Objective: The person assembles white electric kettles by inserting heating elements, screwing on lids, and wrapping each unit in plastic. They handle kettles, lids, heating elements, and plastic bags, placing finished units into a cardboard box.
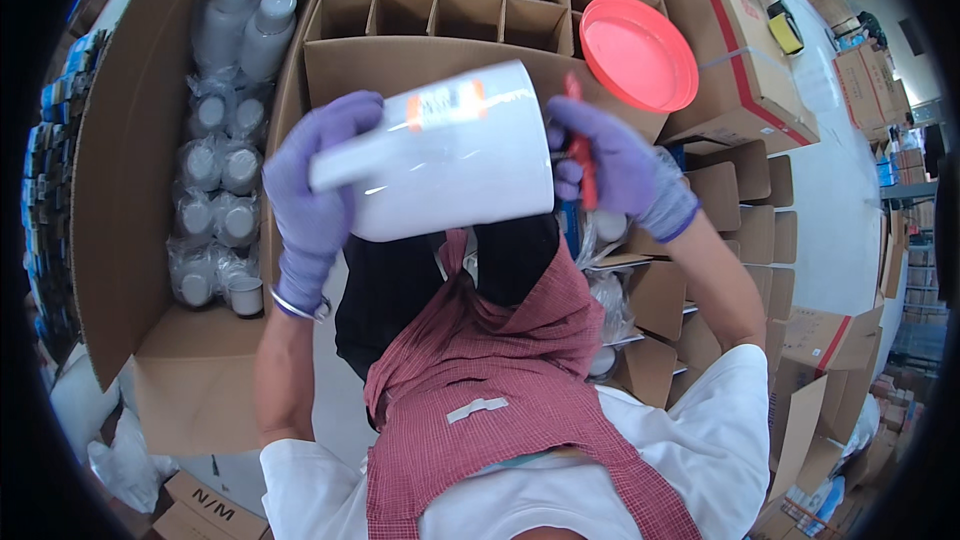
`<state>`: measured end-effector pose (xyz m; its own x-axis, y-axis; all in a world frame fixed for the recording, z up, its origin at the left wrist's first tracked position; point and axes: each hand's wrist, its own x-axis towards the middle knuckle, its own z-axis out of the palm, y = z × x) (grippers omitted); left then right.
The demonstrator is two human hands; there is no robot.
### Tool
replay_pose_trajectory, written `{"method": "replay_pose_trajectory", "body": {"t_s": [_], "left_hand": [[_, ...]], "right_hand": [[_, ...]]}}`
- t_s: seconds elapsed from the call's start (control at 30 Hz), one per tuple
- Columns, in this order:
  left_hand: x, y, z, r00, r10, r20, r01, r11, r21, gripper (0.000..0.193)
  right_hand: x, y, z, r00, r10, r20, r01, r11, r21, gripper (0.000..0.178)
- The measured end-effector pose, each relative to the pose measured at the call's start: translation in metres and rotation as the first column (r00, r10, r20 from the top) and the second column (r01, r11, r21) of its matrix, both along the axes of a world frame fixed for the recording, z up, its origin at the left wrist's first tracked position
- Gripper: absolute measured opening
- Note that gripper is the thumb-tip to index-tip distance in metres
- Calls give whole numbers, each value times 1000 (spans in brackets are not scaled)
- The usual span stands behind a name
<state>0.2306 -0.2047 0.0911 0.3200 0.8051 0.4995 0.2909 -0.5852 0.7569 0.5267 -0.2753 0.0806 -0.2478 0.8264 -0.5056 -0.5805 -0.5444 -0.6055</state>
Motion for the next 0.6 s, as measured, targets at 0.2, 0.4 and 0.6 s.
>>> {"method": "replay_pose_trajectory", "body": {"t_s": [0.2, 0.4, 0.6], "left_hand": [[-38, 61, 4, 954, 168, 247, -27, 872, -489, 30], [-113, 99, -42, 803, 315, -506, -65, 890, 452, 37], [-136, 104, -61, 858, 87, -507, -108, 994, -13, 38]], "right_hand": [[22, 26, 58, 511, -527, 679, -378, 572, 729, 24], [-36, 29, 12, 535, -343, 772, -348, 744, 571, 20], [-40, 63, -35, 699, -508, 503, -58, 660, 749, 19]]}}
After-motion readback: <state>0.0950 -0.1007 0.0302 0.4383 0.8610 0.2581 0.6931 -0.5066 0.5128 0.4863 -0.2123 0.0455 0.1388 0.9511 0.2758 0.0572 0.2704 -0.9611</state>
